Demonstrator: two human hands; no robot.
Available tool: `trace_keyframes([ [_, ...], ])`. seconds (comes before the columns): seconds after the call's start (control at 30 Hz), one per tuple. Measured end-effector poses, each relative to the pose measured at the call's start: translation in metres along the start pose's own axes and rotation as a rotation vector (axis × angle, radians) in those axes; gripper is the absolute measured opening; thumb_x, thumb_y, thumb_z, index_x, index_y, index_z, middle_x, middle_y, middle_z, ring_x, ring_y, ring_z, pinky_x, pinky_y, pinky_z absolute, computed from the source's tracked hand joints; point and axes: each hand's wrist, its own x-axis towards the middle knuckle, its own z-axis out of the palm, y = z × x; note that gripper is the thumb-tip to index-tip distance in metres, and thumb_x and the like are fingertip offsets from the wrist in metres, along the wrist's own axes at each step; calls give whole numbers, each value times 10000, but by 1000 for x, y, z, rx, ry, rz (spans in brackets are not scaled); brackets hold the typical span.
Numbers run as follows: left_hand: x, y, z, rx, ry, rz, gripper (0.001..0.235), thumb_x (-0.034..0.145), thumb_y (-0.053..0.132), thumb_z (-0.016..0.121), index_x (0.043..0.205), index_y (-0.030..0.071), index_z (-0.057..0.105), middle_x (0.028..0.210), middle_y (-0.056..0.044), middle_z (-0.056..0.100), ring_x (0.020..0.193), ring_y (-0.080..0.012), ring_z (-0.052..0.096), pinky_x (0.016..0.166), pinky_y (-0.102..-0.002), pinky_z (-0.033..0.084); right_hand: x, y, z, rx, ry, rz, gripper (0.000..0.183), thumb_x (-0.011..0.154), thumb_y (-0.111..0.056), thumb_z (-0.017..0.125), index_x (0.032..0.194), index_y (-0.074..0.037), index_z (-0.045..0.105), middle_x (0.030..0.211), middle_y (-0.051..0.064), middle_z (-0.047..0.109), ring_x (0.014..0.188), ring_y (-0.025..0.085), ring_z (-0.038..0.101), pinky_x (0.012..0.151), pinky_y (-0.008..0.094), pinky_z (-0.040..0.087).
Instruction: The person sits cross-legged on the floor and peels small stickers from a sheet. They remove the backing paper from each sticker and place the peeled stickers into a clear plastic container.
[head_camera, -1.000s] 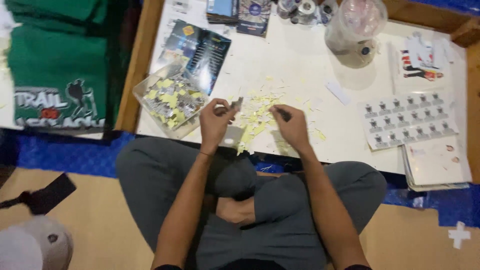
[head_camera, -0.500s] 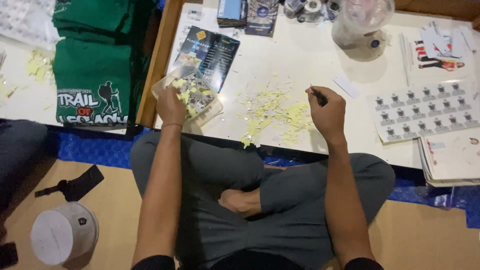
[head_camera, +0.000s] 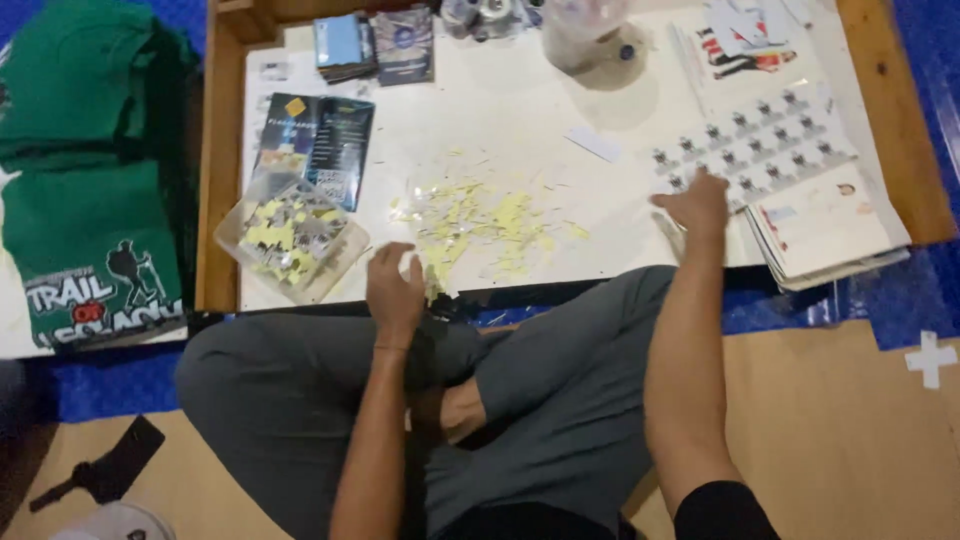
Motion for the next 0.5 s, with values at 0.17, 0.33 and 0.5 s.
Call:
trace_keyframes([
  [0.17, -14, 12, -5, -103, -64, 84, 173, 963, 58, 679, 1121, 108, 728, 1122, -113, 650, 1153, -359, 634, 941, -510, 562, 4, -31, 27, -93, 13, 176, 1206, 736, -216, 872, 1664, -105, 111, 1542, 474, 120, 1287, 621, 478, 969, 674, 473],
  [0.33, -15, 17, -11, -173, -90, 134, 175, 999, 18, 631, 1142, 88, 706, 1115, -113, 631, 1139, -369, 629, 865, -548, 586, -7, -62, 44, -241, 80, 196, 969, 908, -17, 722, 1661, -144, 126, 1455, 485, 293, 1188, 524, 635, 960, 549, 535],
  [0.5, -21, 13, -11, -140, -106, 119, 145, 973, 38, 682, 1086, 113, 736, 1085, -53, 660, 1060, -276, 680, 883, -455, 606, -7, -63, 57, -400, 151, 155, 831, 914, -33, 742, 1604, -30, 279, 1249, 507, 501, 1061, 518, 683, 795, 507, 586],
])
